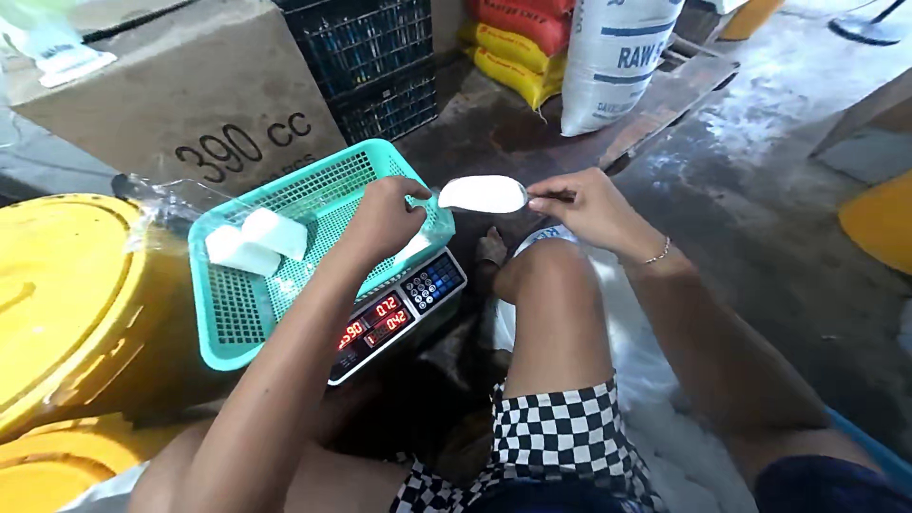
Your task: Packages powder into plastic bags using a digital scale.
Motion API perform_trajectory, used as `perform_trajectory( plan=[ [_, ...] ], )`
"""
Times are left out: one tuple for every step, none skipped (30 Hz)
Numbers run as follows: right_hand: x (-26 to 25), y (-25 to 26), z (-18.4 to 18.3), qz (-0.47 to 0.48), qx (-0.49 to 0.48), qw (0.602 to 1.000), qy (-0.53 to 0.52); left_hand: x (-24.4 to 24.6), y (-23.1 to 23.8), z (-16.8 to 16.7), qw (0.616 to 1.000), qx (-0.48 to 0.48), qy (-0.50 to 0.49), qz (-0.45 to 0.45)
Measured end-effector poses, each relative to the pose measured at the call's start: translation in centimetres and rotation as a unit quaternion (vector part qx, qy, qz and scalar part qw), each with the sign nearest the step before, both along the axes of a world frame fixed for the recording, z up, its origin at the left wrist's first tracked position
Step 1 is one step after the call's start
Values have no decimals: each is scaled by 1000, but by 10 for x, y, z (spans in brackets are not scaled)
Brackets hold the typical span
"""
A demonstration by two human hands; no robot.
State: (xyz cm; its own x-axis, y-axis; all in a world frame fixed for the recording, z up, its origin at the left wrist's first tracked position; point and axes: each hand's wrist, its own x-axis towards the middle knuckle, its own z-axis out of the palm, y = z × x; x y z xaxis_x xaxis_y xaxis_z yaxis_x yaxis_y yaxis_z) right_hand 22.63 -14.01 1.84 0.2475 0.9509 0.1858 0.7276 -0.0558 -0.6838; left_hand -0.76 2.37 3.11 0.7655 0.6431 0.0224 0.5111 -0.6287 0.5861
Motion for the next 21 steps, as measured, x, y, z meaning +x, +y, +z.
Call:
perform_trajectory(
  plan=[
    [-6,3,6,4,-9,1000,-14,0,1,0,1000,-6,1,-2],
    [-12,6,12,5,-22,999,-30,0,2,1,1000,-12,-1,-5],
    [-16,10,17,5,-35,998,-53,0,2,1,1000,-16,-5,-7],
    [-21,14,22,5,-47,996,-77,0,1,2,1000,-21,-5,-8],
    [-26,17,27,9,-57,993,-101,1,0,2,1000,-25,-2,-7],
    [-31,20,32,15,-67,989,-130,1,-1,3,1000,-28,-2,-5],
    [-37,24,39,21,-79,983,-162,1,-2,3,1000,-29,-5,-5],
    [-42,29,44,27,-95,976,-192,2,-2,3,1000,-28,-6,-7],
    [-49,34,49,30,-115,968,-220,2,-2,3,1000,-29,-5,-9],
    [-55,39,54,33,-137,959,-246,2,-1,3,999,-33,-4,-10],
    [-63,45,58,37,-160,948,-272,3,-1,3,999,-40,1,-11],
    [-70,51,62,44,-180,937,-298,4,-2,4,999,-48,5,-11],
    [-79,56,67,52,-197,926,-318,5,-2,4,999,-52,7,-11],
    [-89,61,72,61,-212,915,-337,5,-2,4,999,-52,7,-15],
    [-99,66,76,68,-228,904,-355,5,-3,4,999,-50,3,-20],
    [-107,70,80,77,-238,894,-371,5,-2,3,999,-45,-7,-25],
    [-115,74,83,87,-242,886,-386,4,-2,2,999,-39,-19,-29],
    [-121,77,85,97,-245,876,-405,3,0,0,999,-31,-30,-33],
    [-125,80,87,105,-244,865,-425,2,2,-1,998,-29,-37,-34],
    [-129,83,89,110,-244,856,-442,1,4,-3,998,-30,-42,-29],
    [-131,84,92,112,-245,849,-455,0,6,-4,998,-31,-48,-24]
  ],
)
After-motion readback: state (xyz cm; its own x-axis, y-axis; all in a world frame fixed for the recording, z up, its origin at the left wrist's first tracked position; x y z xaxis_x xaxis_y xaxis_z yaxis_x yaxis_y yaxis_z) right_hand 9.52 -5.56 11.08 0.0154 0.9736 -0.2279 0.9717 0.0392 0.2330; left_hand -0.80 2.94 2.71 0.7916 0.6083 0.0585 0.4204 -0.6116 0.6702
